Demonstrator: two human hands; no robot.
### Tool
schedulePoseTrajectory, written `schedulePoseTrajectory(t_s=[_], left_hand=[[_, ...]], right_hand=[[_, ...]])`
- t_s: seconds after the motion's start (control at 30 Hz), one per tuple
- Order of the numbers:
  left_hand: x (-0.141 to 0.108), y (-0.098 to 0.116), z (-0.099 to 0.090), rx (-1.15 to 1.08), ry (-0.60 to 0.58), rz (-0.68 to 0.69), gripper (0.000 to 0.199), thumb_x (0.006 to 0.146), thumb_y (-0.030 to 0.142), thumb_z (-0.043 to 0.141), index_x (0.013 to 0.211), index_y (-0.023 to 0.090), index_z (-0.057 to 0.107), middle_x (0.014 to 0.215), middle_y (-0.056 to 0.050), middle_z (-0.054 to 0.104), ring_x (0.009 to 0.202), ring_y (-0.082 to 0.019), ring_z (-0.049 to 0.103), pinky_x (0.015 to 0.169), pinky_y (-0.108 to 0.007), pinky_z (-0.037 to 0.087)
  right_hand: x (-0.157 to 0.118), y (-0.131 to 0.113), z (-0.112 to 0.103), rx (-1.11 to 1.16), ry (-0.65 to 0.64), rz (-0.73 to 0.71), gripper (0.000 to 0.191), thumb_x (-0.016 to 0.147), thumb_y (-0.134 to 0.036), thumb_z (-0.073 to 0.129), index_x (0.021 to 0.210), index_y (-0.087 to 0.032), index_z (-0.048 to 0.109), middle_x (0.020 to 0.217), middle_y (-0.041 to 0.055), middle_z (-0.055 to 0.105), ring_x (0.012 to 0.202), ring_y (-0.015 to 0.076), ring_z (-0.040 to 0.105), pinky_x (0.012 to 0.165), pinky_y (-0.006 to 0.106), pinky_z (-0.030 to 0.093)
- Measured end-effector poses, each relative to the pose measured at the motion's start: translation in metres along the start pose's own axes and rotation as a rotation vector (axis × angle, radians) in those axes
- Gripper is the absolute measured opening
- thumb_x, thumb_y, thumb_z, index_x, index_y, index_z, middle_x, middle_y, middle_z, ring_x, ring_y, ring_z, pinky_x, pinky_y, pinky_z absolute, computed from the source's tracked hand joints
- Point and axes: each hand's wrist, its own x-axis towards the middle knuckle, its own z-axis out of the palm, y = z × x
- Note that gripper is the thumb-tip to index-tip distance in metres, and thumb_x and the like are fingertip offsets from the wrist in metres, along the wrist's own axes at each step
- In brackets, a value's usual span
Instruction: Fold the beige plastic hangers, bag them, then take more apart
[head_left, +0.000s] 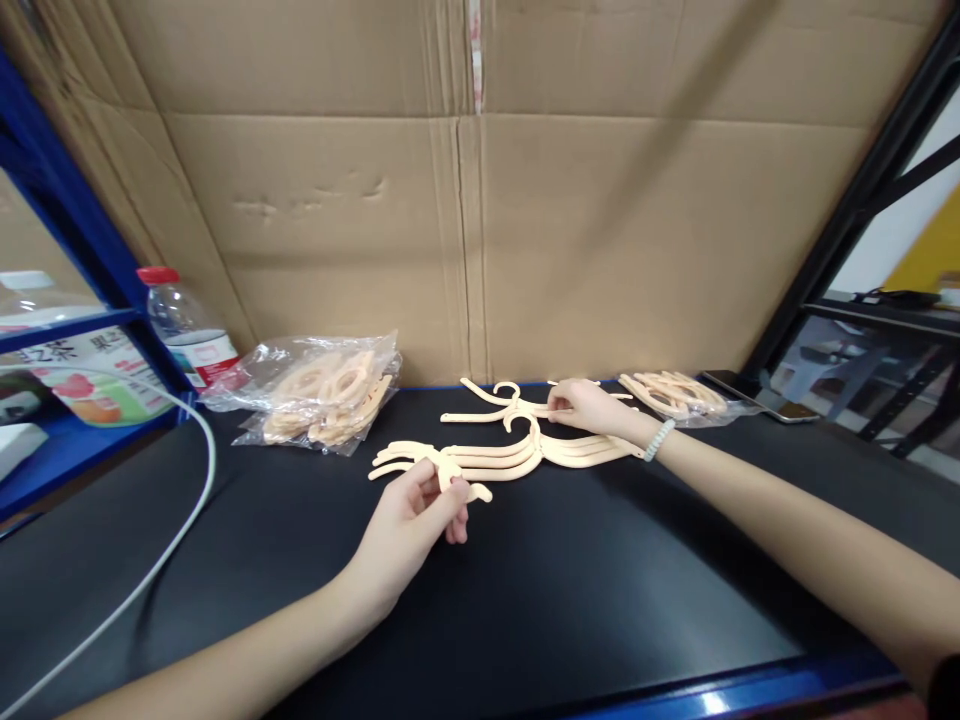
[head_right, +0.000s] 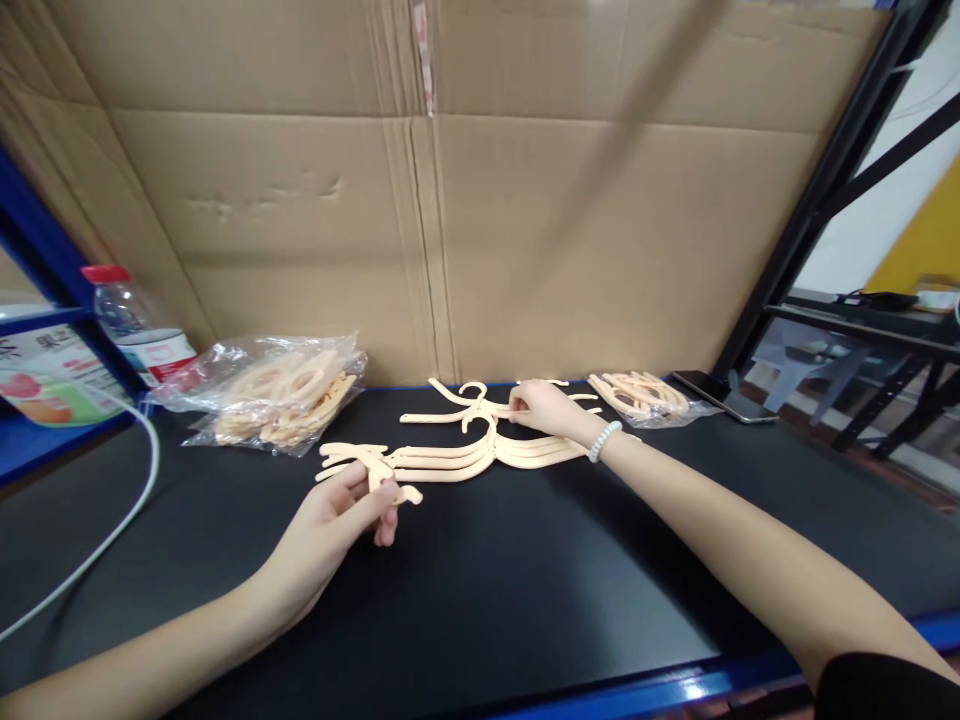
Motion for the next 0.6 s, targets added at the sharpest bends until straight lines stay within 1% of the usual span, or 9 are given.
schedulePoseTrajectory(t_s=[0.13, 0.23, 0.3, 0.37, 0.47, 0.53, 0.6], left_hand=[[-0.001, 0.001, 0.001, 0.074, -0.03, -0.021, 0.034, 0.077, 0.043, 0.068, 0.064, 0.018, 0.05, 0.053, 0.005, 0.052, 0.05, -0.01, 0.05, 0.052, -0.022, 0.042], [-0.003, 0.003, 0.002, 0.07, -0.055, -0.024, 0.038, 0.075, 0.044, 0.07, 0.059, 0.018, 0.048, 0.056, 0.005, 0.05, 0.051, -0.01, 0.05, 0.052, -0.022, 0.042], [-0.003, 0.004, 0.002, 0.05, -0.057, -0.021, 0.037, 0.073, 0.044, 0.072, 0.06, 0.018, 0.05, 0.059, 0.005, 0.05, 0.051, -0.01, 0.05, 0.052, -0.022, 0.042], [-0.004, 0.005, 0.002, 0.028, -0.05, -0.026, 0.032, 0.072, 0.044, 0.073, 0.065, 0.018, 0.055, 0.059, 0.005, 0.051, 0.051, -0.01, 0.05, 0.051, -0.023, 0.042], [-0.003, 0.005, 0.002, 0.017, -0.032, -0.041, 0.028, 0.074, 0.043, 0.072, 0.08, 0.017, 0.064, 0.056, 0.005, 0.053, 0.051, -0.011, 0.05, 0.052, -0.024, 0.041], [-0.003, 0.004, 0.001, 0.018, -0.027, -0.038, 0.029, 0.076, 0.043, 0.071, 0.085, 0.016, 0.067, 0.054, 0.004, 0.054, 0.053, -0.012, 0.05, 0.053, -0.024, 0.041], [-0.002, 0.003, -0.001, 0.012, -0.035, -0.028, 0.029, 0.078, 0.042, 0.07, 0.086, 0.015, 0.068, 0.054, 0.003, 0.054, 0.053, -0.012, 0.049, 0.055, -0.025, 0.04]], right_hand=[[0.001, 0.0, -0.001, 0.04, 0.029, -0.006, 0.008, 0.076, -0.013, 0.062, 0.069, -0.017, 0.063, 0.069, 0.0019, 0.065, 0.063, 0.0149, 0.058, 0.059, 0.024, 0.039], [-0.001, -0.004, -0.008, 0.061, 0.083, -0.004, 0.008, 0.077, -0.016, 0.062, 0.069, -0.018, 0.061, 0.073, 0.0029, 0.067, 0.069, 0.0164, 0.06, 0.064, 0.026, 0.042], [-0.003, -0.008, -0.015, 0.084, 0.121, 0.004, 0.007, 0.079, -0.02, 0.062, 0.072, -0.018, 0.061, 0.075, 0.0035, 0.067, 0.072, 0.0171, 0.06, 0.067, 0.028, 0.043], [-0.008, -0.014, -0.023, 0.116, 0.15, 0.01, 0.008, 0.082, -0.025, 0.06, 0.077, -0.018, 0.061, 0.076, 0.0033, 0.068, 0.071, 0.0166, 0.061, 0.067, 0.028, 0.045], [-0.015, -0.022, -0.037, 0.172, 0.195, -0.001, 0.014, 0.085, -0.031, 0.059, 0.08, -0.018, 0.06, 0.077, 0.0026, 0.067, 0.072, 0.0161, 0.061, 0.069, 0.03, 0.047], [-0.018, -0.025, -0.046, 0.263, 0.239, -0.019, 0.016, 0.084, -0.034, 0.06, 0.082, -0.018, 0.059, 0.079, 0.0028, 0.066, 0.074, 0.0165, 0.061, 0.072, 0.031, 0.049], [-0.02, -0.026, -0.053, 0.393, 0.276, -0.02, 0.017, 0.083, -0.035, 0.063, 0.083, -0.018, 0.059, 0.081, 0.0037, 0.065, 0.075, 0.0168, 0.062, 0.074, 0.033, 0.051]])
